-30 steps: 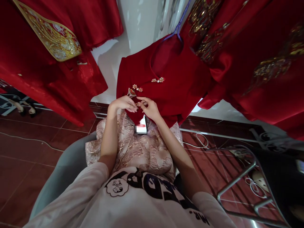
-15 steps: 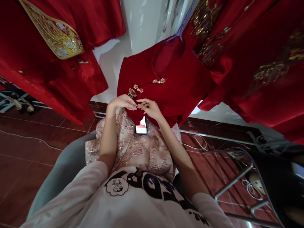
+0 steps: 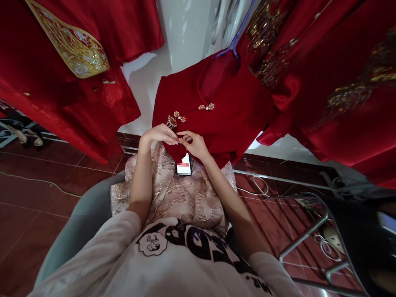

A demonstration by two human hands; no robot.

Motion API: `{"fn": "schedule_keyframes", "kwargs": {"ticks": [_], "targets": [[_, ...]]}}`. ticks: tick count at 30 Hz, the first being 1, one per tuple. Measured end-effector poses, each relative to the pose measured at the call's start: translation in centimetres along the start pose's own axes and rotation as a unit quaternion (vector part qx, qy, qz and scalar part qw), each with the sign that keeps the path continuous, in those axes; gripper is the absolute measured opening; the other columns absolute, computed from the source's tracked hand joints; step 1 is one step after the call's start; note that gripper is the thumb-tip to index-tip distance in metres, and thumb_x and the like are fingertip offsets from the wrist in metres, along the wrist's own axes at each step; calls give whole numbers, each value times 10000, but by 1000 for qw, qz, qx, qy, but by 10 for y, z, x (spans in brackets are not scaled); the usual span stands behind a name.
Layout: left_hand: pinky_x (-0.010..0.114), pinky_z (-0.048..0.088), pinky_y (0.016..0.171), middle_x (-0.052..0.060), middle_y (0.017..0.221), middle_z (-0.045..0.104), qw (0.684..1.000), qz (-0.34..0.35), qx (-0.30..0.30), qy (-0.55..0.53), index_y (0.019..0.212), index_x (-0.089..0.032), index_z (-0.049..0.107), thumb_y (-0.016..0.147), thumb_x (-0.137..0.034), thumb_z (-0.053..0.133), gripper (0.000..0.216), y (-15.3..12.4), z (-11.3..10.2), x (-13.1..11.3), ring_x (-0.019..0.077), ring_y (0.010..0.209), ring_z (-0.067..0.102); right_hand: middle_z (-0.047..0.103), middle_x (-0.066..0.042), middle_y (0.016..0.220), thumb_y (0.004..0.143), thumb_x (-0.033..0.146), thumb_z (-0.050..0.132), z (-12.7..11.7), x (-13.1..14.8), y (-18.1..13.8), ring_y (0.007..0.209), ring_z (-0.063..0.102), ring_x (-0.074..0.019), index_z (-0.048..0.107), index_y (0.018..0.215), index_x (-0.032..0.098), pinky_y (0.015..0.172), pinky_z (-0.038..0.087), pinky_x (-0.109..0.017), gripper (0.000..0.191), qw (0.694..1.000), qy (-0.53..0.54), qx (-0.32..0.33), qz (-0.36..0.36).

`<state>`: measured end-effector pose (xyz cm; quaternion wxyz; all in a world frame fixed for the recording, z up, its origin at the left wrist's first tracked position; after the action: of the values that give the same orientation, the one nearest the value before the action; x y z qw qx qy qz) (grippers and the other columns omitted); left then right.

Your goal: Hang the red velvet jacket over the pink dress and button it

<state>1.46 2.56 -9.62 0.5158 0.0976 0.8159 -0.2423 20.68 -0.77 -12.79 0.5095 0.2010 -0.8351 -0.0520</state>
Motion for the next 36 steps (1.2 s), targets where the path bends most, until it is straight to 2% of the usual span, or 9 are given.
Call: {"fn": "schedule_keyframes", "kwargs": {"ticks": [4,10,14,23,27,31,34,36], "targets": [[286,646,897,100,861,817,1000,7,14,11,931,-109,852,670,-150,946,280,1,1,1,167,839,793,749,-22,867,892,194,693,-2,0,0,762,668,-143,778,1169,194,808,572,-282,290,1000,16,8,-4],[290,642,933,122,928,824,1000,13,16,7,972,-121,859,741,-299,936,301,3,2,5,185,913,803,747,-23,840,898,166,678,0,5,-1,742,665,-146,791,1137,185,804,557,-282,265,1000,-16,5,-2],[239,646,841,94,872,825,1000,21,18,0,964,-114,853,655,-227,960,347,5,0,7,161,823,796,742,-14,834,902,167,677,1,6,-3,740,655,-142,784,1150,186,798,546,-270,271,1000,-24,4,5],[158,565,610,17,678,776,999,29,19,-25,759,-155,841,559,-61,884,226,14,2,6,94,589,701,717,-5,884,926,167,654,2,11,-8,755,651,-134,767,1182,208,749,497,-244,283,996,-84,-7,21],[177,560,613,3,635,750,999,30,6,19,726,-168,838,602,-39,843,179,14,4,4,97,571,682,706,-3,911,943,188,634,4,16,-12,776,649,-140,752,1196,229,740,483,-249,282,991,-131,-8,30],[198,569,658,3,700,767,996,4,-22,84,758,-178,839,669,-54,789,161,13,6,3,104,616,685,701,-6,933,955,206,622,5,17,-12,802,656,-153,736,1210,243,746,496,-260,282,984,-173,-8,33],[205,556,660,15,765,780,994,1,1,105,824,-167,823,658,-101,809,179,13,7,2,113,650,687,715,-42,1005,960,188,608,5,16,-13,857,677,-184,707,1271,227,797,539,-304,329,981,-192,5,41],[201,526,623,8,755,761,991,10,14,130,841,-159,796,620,-133,853,230,14,8,2,113,639,666,721,-89,1091,923,172,650,3,16,-19,909,695,-218,661,1353,206,861,572,-360,432,979,-192,32,58]]}}
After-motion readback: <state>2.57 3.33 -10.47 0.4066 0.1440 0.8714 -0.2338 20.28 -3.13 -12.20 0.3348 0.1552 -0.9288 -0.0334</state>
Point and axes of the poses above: each hand's wrist, its own y-axis towards the middle knuckle, its own z-axis out of the palm, x = y × z, the point moved 2 cm from there along y, towards the middle knuckle
